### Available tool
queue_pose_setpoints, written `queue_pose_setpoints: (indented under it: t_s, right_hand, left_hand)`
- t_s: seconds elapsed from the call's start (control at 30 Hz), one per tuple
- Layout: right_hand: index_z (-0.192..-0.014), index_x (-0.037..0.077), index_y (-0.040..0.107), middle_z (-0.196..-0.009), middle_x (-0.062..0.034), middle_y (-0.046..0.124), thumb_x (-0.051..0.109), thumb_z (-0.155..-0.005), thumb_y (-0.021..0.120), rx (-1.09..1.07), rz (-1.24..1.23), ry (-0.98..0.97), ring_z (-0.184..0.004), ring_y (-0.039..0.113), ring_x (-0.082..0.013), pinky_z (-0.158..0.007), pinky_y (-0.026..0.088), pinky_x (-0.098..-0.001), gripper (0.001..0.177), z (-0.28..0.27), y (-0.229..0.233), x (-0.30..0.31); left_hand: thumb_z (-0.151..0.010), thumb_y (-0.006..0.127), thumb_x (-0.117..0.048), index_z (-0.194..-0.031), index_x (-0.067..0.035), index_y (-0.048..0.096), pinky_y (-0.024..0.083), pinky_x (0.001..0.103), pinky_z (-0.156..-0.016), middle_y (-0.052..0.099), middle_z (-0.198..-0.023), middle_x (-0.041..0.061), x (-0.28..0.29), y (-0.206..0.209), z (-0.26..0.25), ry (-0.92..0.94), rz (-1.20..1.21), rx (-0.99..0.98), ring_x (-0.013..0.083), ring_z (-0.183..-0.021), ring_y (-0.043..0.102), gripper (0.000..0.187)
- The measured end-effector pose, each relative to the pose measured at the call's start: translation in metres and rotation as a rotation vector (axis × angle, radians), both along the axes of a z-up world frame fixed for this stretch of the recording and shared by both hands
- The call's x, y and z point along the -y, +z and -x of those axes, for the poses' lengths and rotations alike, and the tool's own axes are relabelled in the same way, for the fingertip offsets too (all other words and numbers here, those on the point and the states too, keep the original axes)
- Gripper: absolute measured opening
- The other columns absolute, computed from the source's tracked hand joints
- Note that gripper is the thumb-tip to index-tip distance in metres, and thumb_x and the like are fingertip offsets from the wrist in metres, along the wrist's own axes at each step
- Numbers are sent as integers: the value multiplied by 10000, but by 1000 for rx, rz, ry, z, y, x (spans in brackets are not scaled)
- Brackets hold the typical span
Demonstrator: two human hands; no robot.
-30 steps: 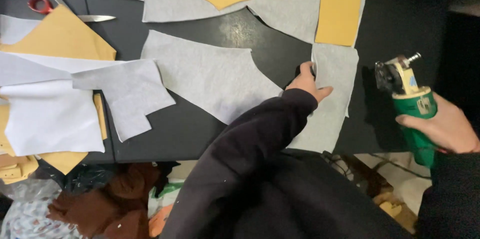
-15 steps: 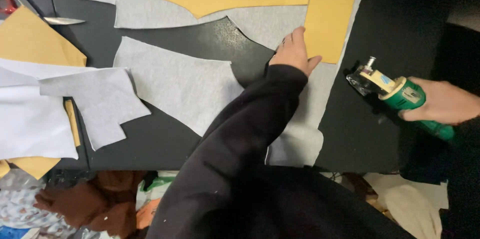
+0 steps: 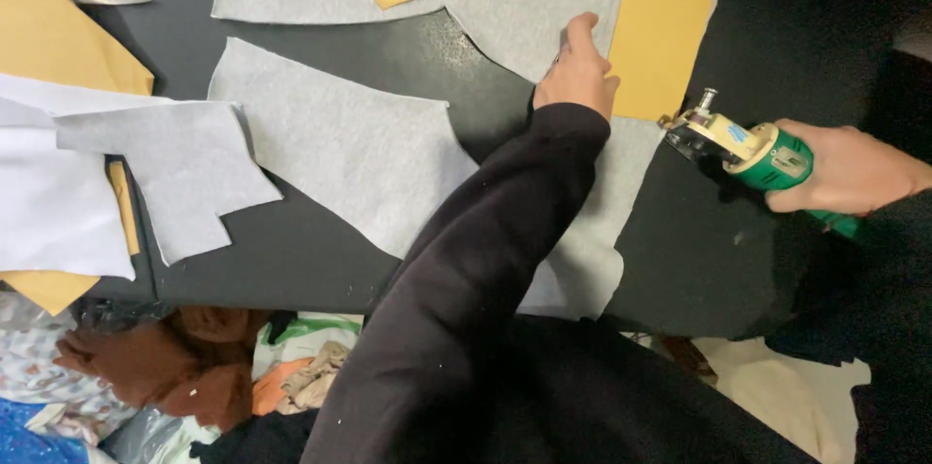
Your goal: The person uses a green electric rotary cutter to cut a piece of light gray fabric on a dark worktable. They guide the tool along the fabric's edge to separate a section, then lift and move the cut piece aside.
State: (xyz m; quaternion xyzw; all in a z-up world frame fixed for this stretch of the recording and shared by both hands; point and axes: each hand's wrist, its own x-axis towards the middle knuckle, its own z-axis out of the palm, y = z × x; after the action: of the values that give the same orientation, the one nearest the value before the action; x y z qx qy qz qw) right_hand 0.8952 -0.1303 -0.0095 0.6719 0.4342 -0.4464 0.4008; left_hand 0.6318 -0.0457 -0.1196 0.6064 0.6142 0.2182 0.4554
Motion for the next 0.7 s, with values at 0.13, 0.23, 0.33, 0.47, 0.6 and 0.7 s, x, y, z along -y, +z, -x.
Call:
queue_pose_setpoints:
  t_s: [0.13,0.23,0.33,0.47,0.6,0.7]
  right_hand:
    - [-1484,195,497,-1090,-96,726,233,-729,861,-34,-73,6,-923,744,-251,-840,617,-403,839,-12,-14,-1]
    - [-1452,197,509,-1115,-85,710,233,-706,869,-21,-91,36,-951,734,-243,-858,636,-405,829,-7,-7,5]
    - [-1434,200,525,-1118,-89,714,224,-697,870,-22,-141,69,-962,752,-244,-879,647,-403,814,-12,-11,6]
    - [-1458,179,500,-1145,-88,707,234,-697,891,-42,-127,99,-979,758,-243,-909,619,-399,857,-32,-34,24]
    - [-1472,135,470,-1200,-99,705,216,-649,933,-33,-176,149,-1039,776,-234,-974,620,-404,948,-61,-70,37]
    - [-1485,84,489,-1135,-136,693,203,-550,949,-405,-402,-42,-1002,754,-266,-908,598,-424,1049,-202,-194,112]
  left_hand:
    - [-890,743,-164,-1467,-153,406,542,475,-946,673,-1138,77,-11,5,-3,-67,190,-65,332,-1095,690,668]
    - [-717,833,-211,-1297,-154,481,540,480,-919,530,-1270,149,5,4,-22,-50,-77,-182,381,-1211,575,681]
    - [-977,656,-96,-1407,-148,481,565,450,-961,522,-1363,124,3,0,-37,87,-176,-228,373,-1232,588,467]
    - [-895,596,-82,-1405,-124,486,550,471,-913,587,-1288,157,7,-3,-30,68,-124,-191,396,-1124,614,523]
    - [-884,648,-238,-1261,-191,546,509,531,-900,684,-1113,78,2,4,10,-22,-239,-161,328,-1054,679,393]
    - [-1041,582,-190,-1291,-238,627,548,429,-905,671,-1152,56,-9,44,106,111,-352,-19,292,-1061,687,258]
